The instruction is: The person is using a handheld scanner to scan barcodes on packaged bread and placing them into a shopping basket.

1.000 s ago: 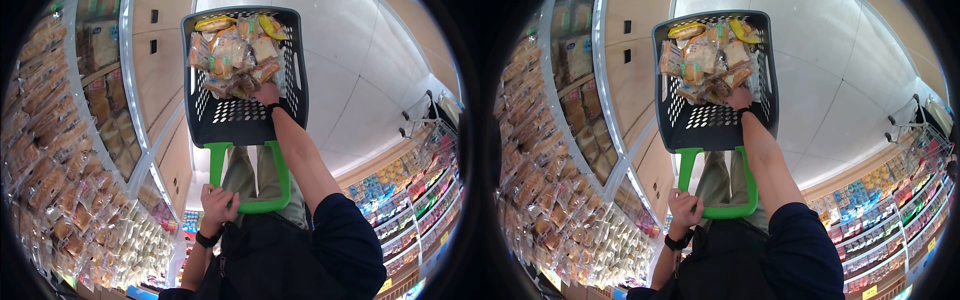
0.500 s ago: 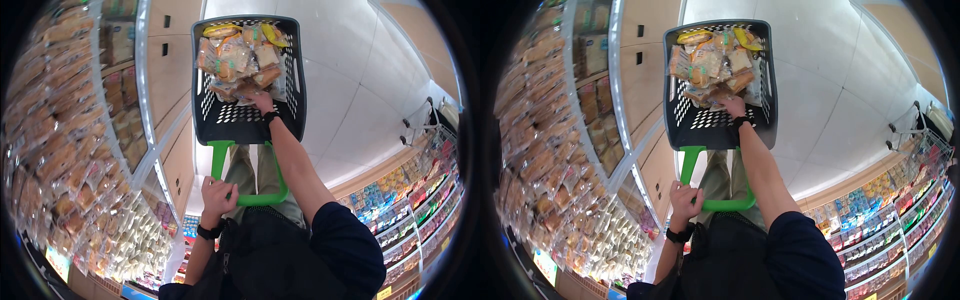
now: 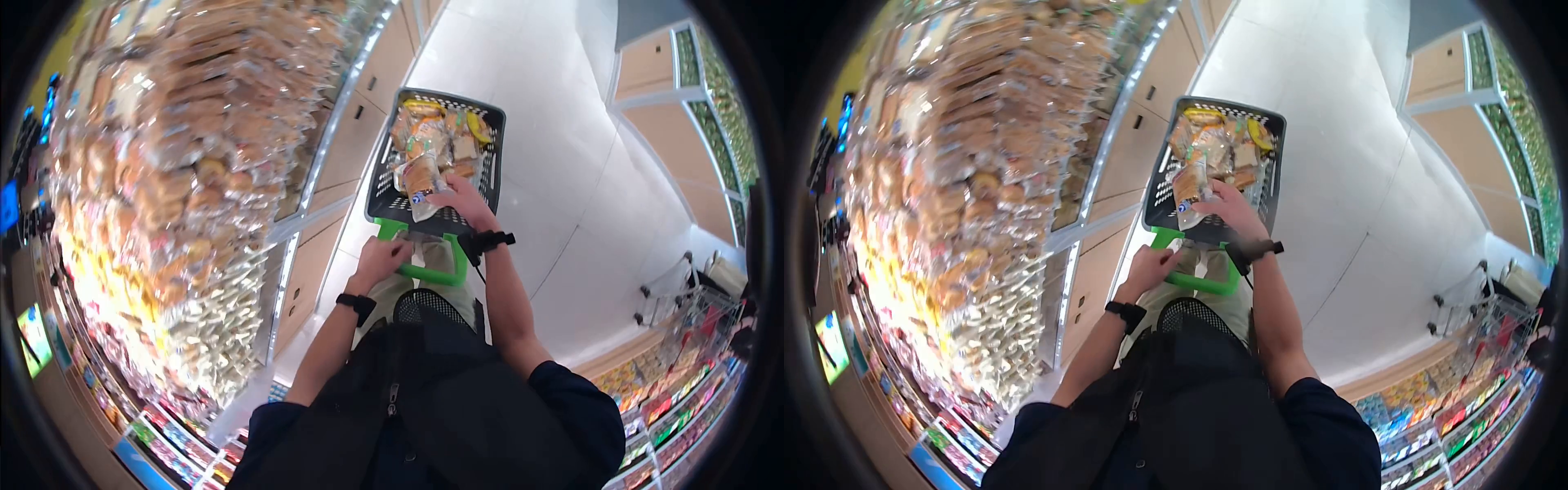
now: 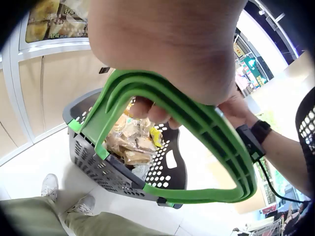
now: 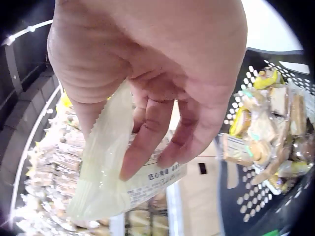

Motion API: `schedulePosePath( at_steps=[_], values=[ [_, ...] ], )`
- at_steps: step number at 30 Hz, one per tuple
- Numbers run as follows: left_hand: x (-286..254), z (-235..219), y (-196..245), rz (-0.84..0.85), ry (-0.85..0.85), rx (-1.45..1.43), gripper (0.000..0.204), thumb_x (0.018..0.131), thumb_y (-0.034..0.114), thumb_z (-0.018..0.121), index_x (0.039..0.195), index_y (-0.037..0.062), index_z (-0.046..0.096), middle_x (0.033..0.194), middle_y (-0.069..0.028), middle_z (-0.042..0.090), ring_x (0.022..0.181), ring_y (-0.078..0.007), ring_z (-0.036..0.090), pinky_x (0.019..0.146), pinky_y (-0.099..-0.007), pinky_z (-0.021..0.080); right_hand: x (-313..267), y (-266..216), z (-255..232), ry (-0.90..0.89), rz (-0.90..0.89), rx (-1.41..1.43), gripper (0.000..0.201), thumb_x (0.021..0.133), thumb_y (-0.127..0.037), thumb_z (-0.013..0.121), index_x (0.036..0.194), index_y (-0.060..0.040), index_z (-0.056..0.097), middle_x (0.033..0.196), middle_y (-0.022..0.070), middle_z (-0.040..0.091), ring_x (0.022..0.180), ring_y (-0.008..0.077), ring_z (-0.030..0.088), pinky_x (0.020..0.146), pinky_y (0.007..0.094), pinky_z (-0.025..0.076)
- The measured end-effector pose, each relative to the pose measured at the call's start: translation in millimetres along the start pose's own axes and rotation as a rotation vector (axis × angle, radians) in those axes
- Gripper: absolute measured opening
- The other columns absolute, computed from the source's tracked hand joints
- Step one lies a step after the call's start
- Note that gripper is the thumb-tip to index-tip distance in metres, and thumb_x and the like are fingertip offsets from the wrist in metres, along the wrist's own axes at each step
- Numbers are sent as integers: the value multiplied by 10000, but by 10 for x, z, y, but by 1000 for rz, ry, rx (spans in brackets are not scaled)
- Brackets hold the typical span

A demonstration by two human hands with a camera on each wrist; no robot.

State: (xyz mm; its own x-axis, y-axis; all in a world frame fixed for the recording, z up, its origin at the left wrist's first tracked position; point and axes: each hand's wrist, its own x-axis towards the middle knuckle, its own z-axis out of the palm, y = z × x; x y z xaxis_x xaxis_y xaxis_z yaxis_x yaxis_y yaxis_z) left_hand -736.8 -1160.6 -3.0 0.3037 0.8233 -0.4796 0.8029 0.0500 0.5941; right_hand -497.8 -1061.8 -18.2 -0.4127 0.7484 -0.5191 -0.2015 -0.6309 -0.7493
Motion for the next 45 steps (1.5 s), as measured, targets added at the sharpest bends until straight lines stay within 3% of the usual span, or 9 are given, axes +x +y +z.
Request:
schedulePosePath(
  at_steps=[2, 6, 7, 10, 16, 24, 32, 36, 45],
  values=[
    [-33, -111, 69, -123, -13, -38, 356, 975, 366, 567, 861, 71, 730, 656, -109, 660, 641, -238, 647, 679, -336, 484, -234, -202, 144, -64, -33, -59, 367, 822, -79, 751, 1157, 3, 625, 1085, 33, 686, 960, 96, 627, 867, 265, 493],
    [-156, -500, 335, -90, 234, -1105, 524, 1075, 441, 345, 1036, 25, 661, 851, -15, 673, 787, -127, 637, 718, -292, 493, -780, -725, 553, -256, -125, -84, 415, 813, -50, 748, 1203, -6, 616, 1081, 18, 676, 974, 103, 609, 908, 273, 476],
    [-245, -637, 328, -2, 137, -1147, 627, 1057, 504, 298, 1342, -3, 533, 1208, -124, 667, 1023, -193, 647, 909, -362, 498, -897, -811, 670, -270, -141, -149, 436, 807, -59, 752, 1218, -9, 617, 1098, 22, 675, 992, 115, 608, 925, 282, 470],
    [-677, -1032, 872, 63, 459, -1277, 516, 1047, 499, 396, 1199, 39, 572, 959, -13, 647, 860, -117, 620, 740, -250, 496, -1031, -873, 924, -387, -201, -410, 430, 798, -112, 758, 1202, -5, 656, 1147, 77, 692, 1065, 142, 617, 969, 316, 459],
    [-1465, -1010, 828, 142, 706, -1291, 389, 936, 175, 704, 1245, 77, 488, 1071, -27, 643, 988, -95, 613, 846, -267, 513, -1219, -651, 1494, -647, -198, -504, 395, 802, -112, 783, 1157, 13, 662, 1104, 73, 710, 1027, 131, 639, 937, 310, 487],
    [-2415, -1164, 600, 102, 1138, -1260, 368, 923, 180, 722, 1164, 57, 474, 1079, -56, 653, 1021, -114, 633, 882, -293, 524, -1139, -274, 2262, -749, -245, -599, 442, 868, -52, 722, 1272, 14, 553, 1130, 54, 672, 1025, 114, 634, 913, 274, 494],
    [-3145, -1420, 363, 224, 1402, -1168, 316, 903, 134, 737, 1109, 58, 511, 1054, -31, 637, 963, -81, 609, 857, -258, 498, -1492, -9, 3148, -768, -2, -351, 411, 954, -17, 574, 1347, 55, 481, 1226, 105, 635, 1081, 175, 640, 970, 329, 484],
    [-3723, -1563, 34, 329, 1476, -1143, 314, 885, 125, 750, 1096, 61, 527, 1013, -17, 633, 937, -77, 606, 848, -254, 488, -1707, 230, 3947, -793, -93, -67, 291, 1005, -63, 494, 1264, 68, 516, 1117, 152, 665, 880, 236, 687, 837, 362, 548],
    [-5222, -1997, -864, 354, 1751, -957, 450, 934, 52, 662, 1301, 2, 406, 1137, -116, 630, 1039, -146, 616, 901, -287, 499, -1876, 82, 5927, -736, -430, -188, 310, 969, -89, 609, 1240, 39, 529, 983, 91, 670, 683, 135, 644, 599, 264, 540]
  ],
)
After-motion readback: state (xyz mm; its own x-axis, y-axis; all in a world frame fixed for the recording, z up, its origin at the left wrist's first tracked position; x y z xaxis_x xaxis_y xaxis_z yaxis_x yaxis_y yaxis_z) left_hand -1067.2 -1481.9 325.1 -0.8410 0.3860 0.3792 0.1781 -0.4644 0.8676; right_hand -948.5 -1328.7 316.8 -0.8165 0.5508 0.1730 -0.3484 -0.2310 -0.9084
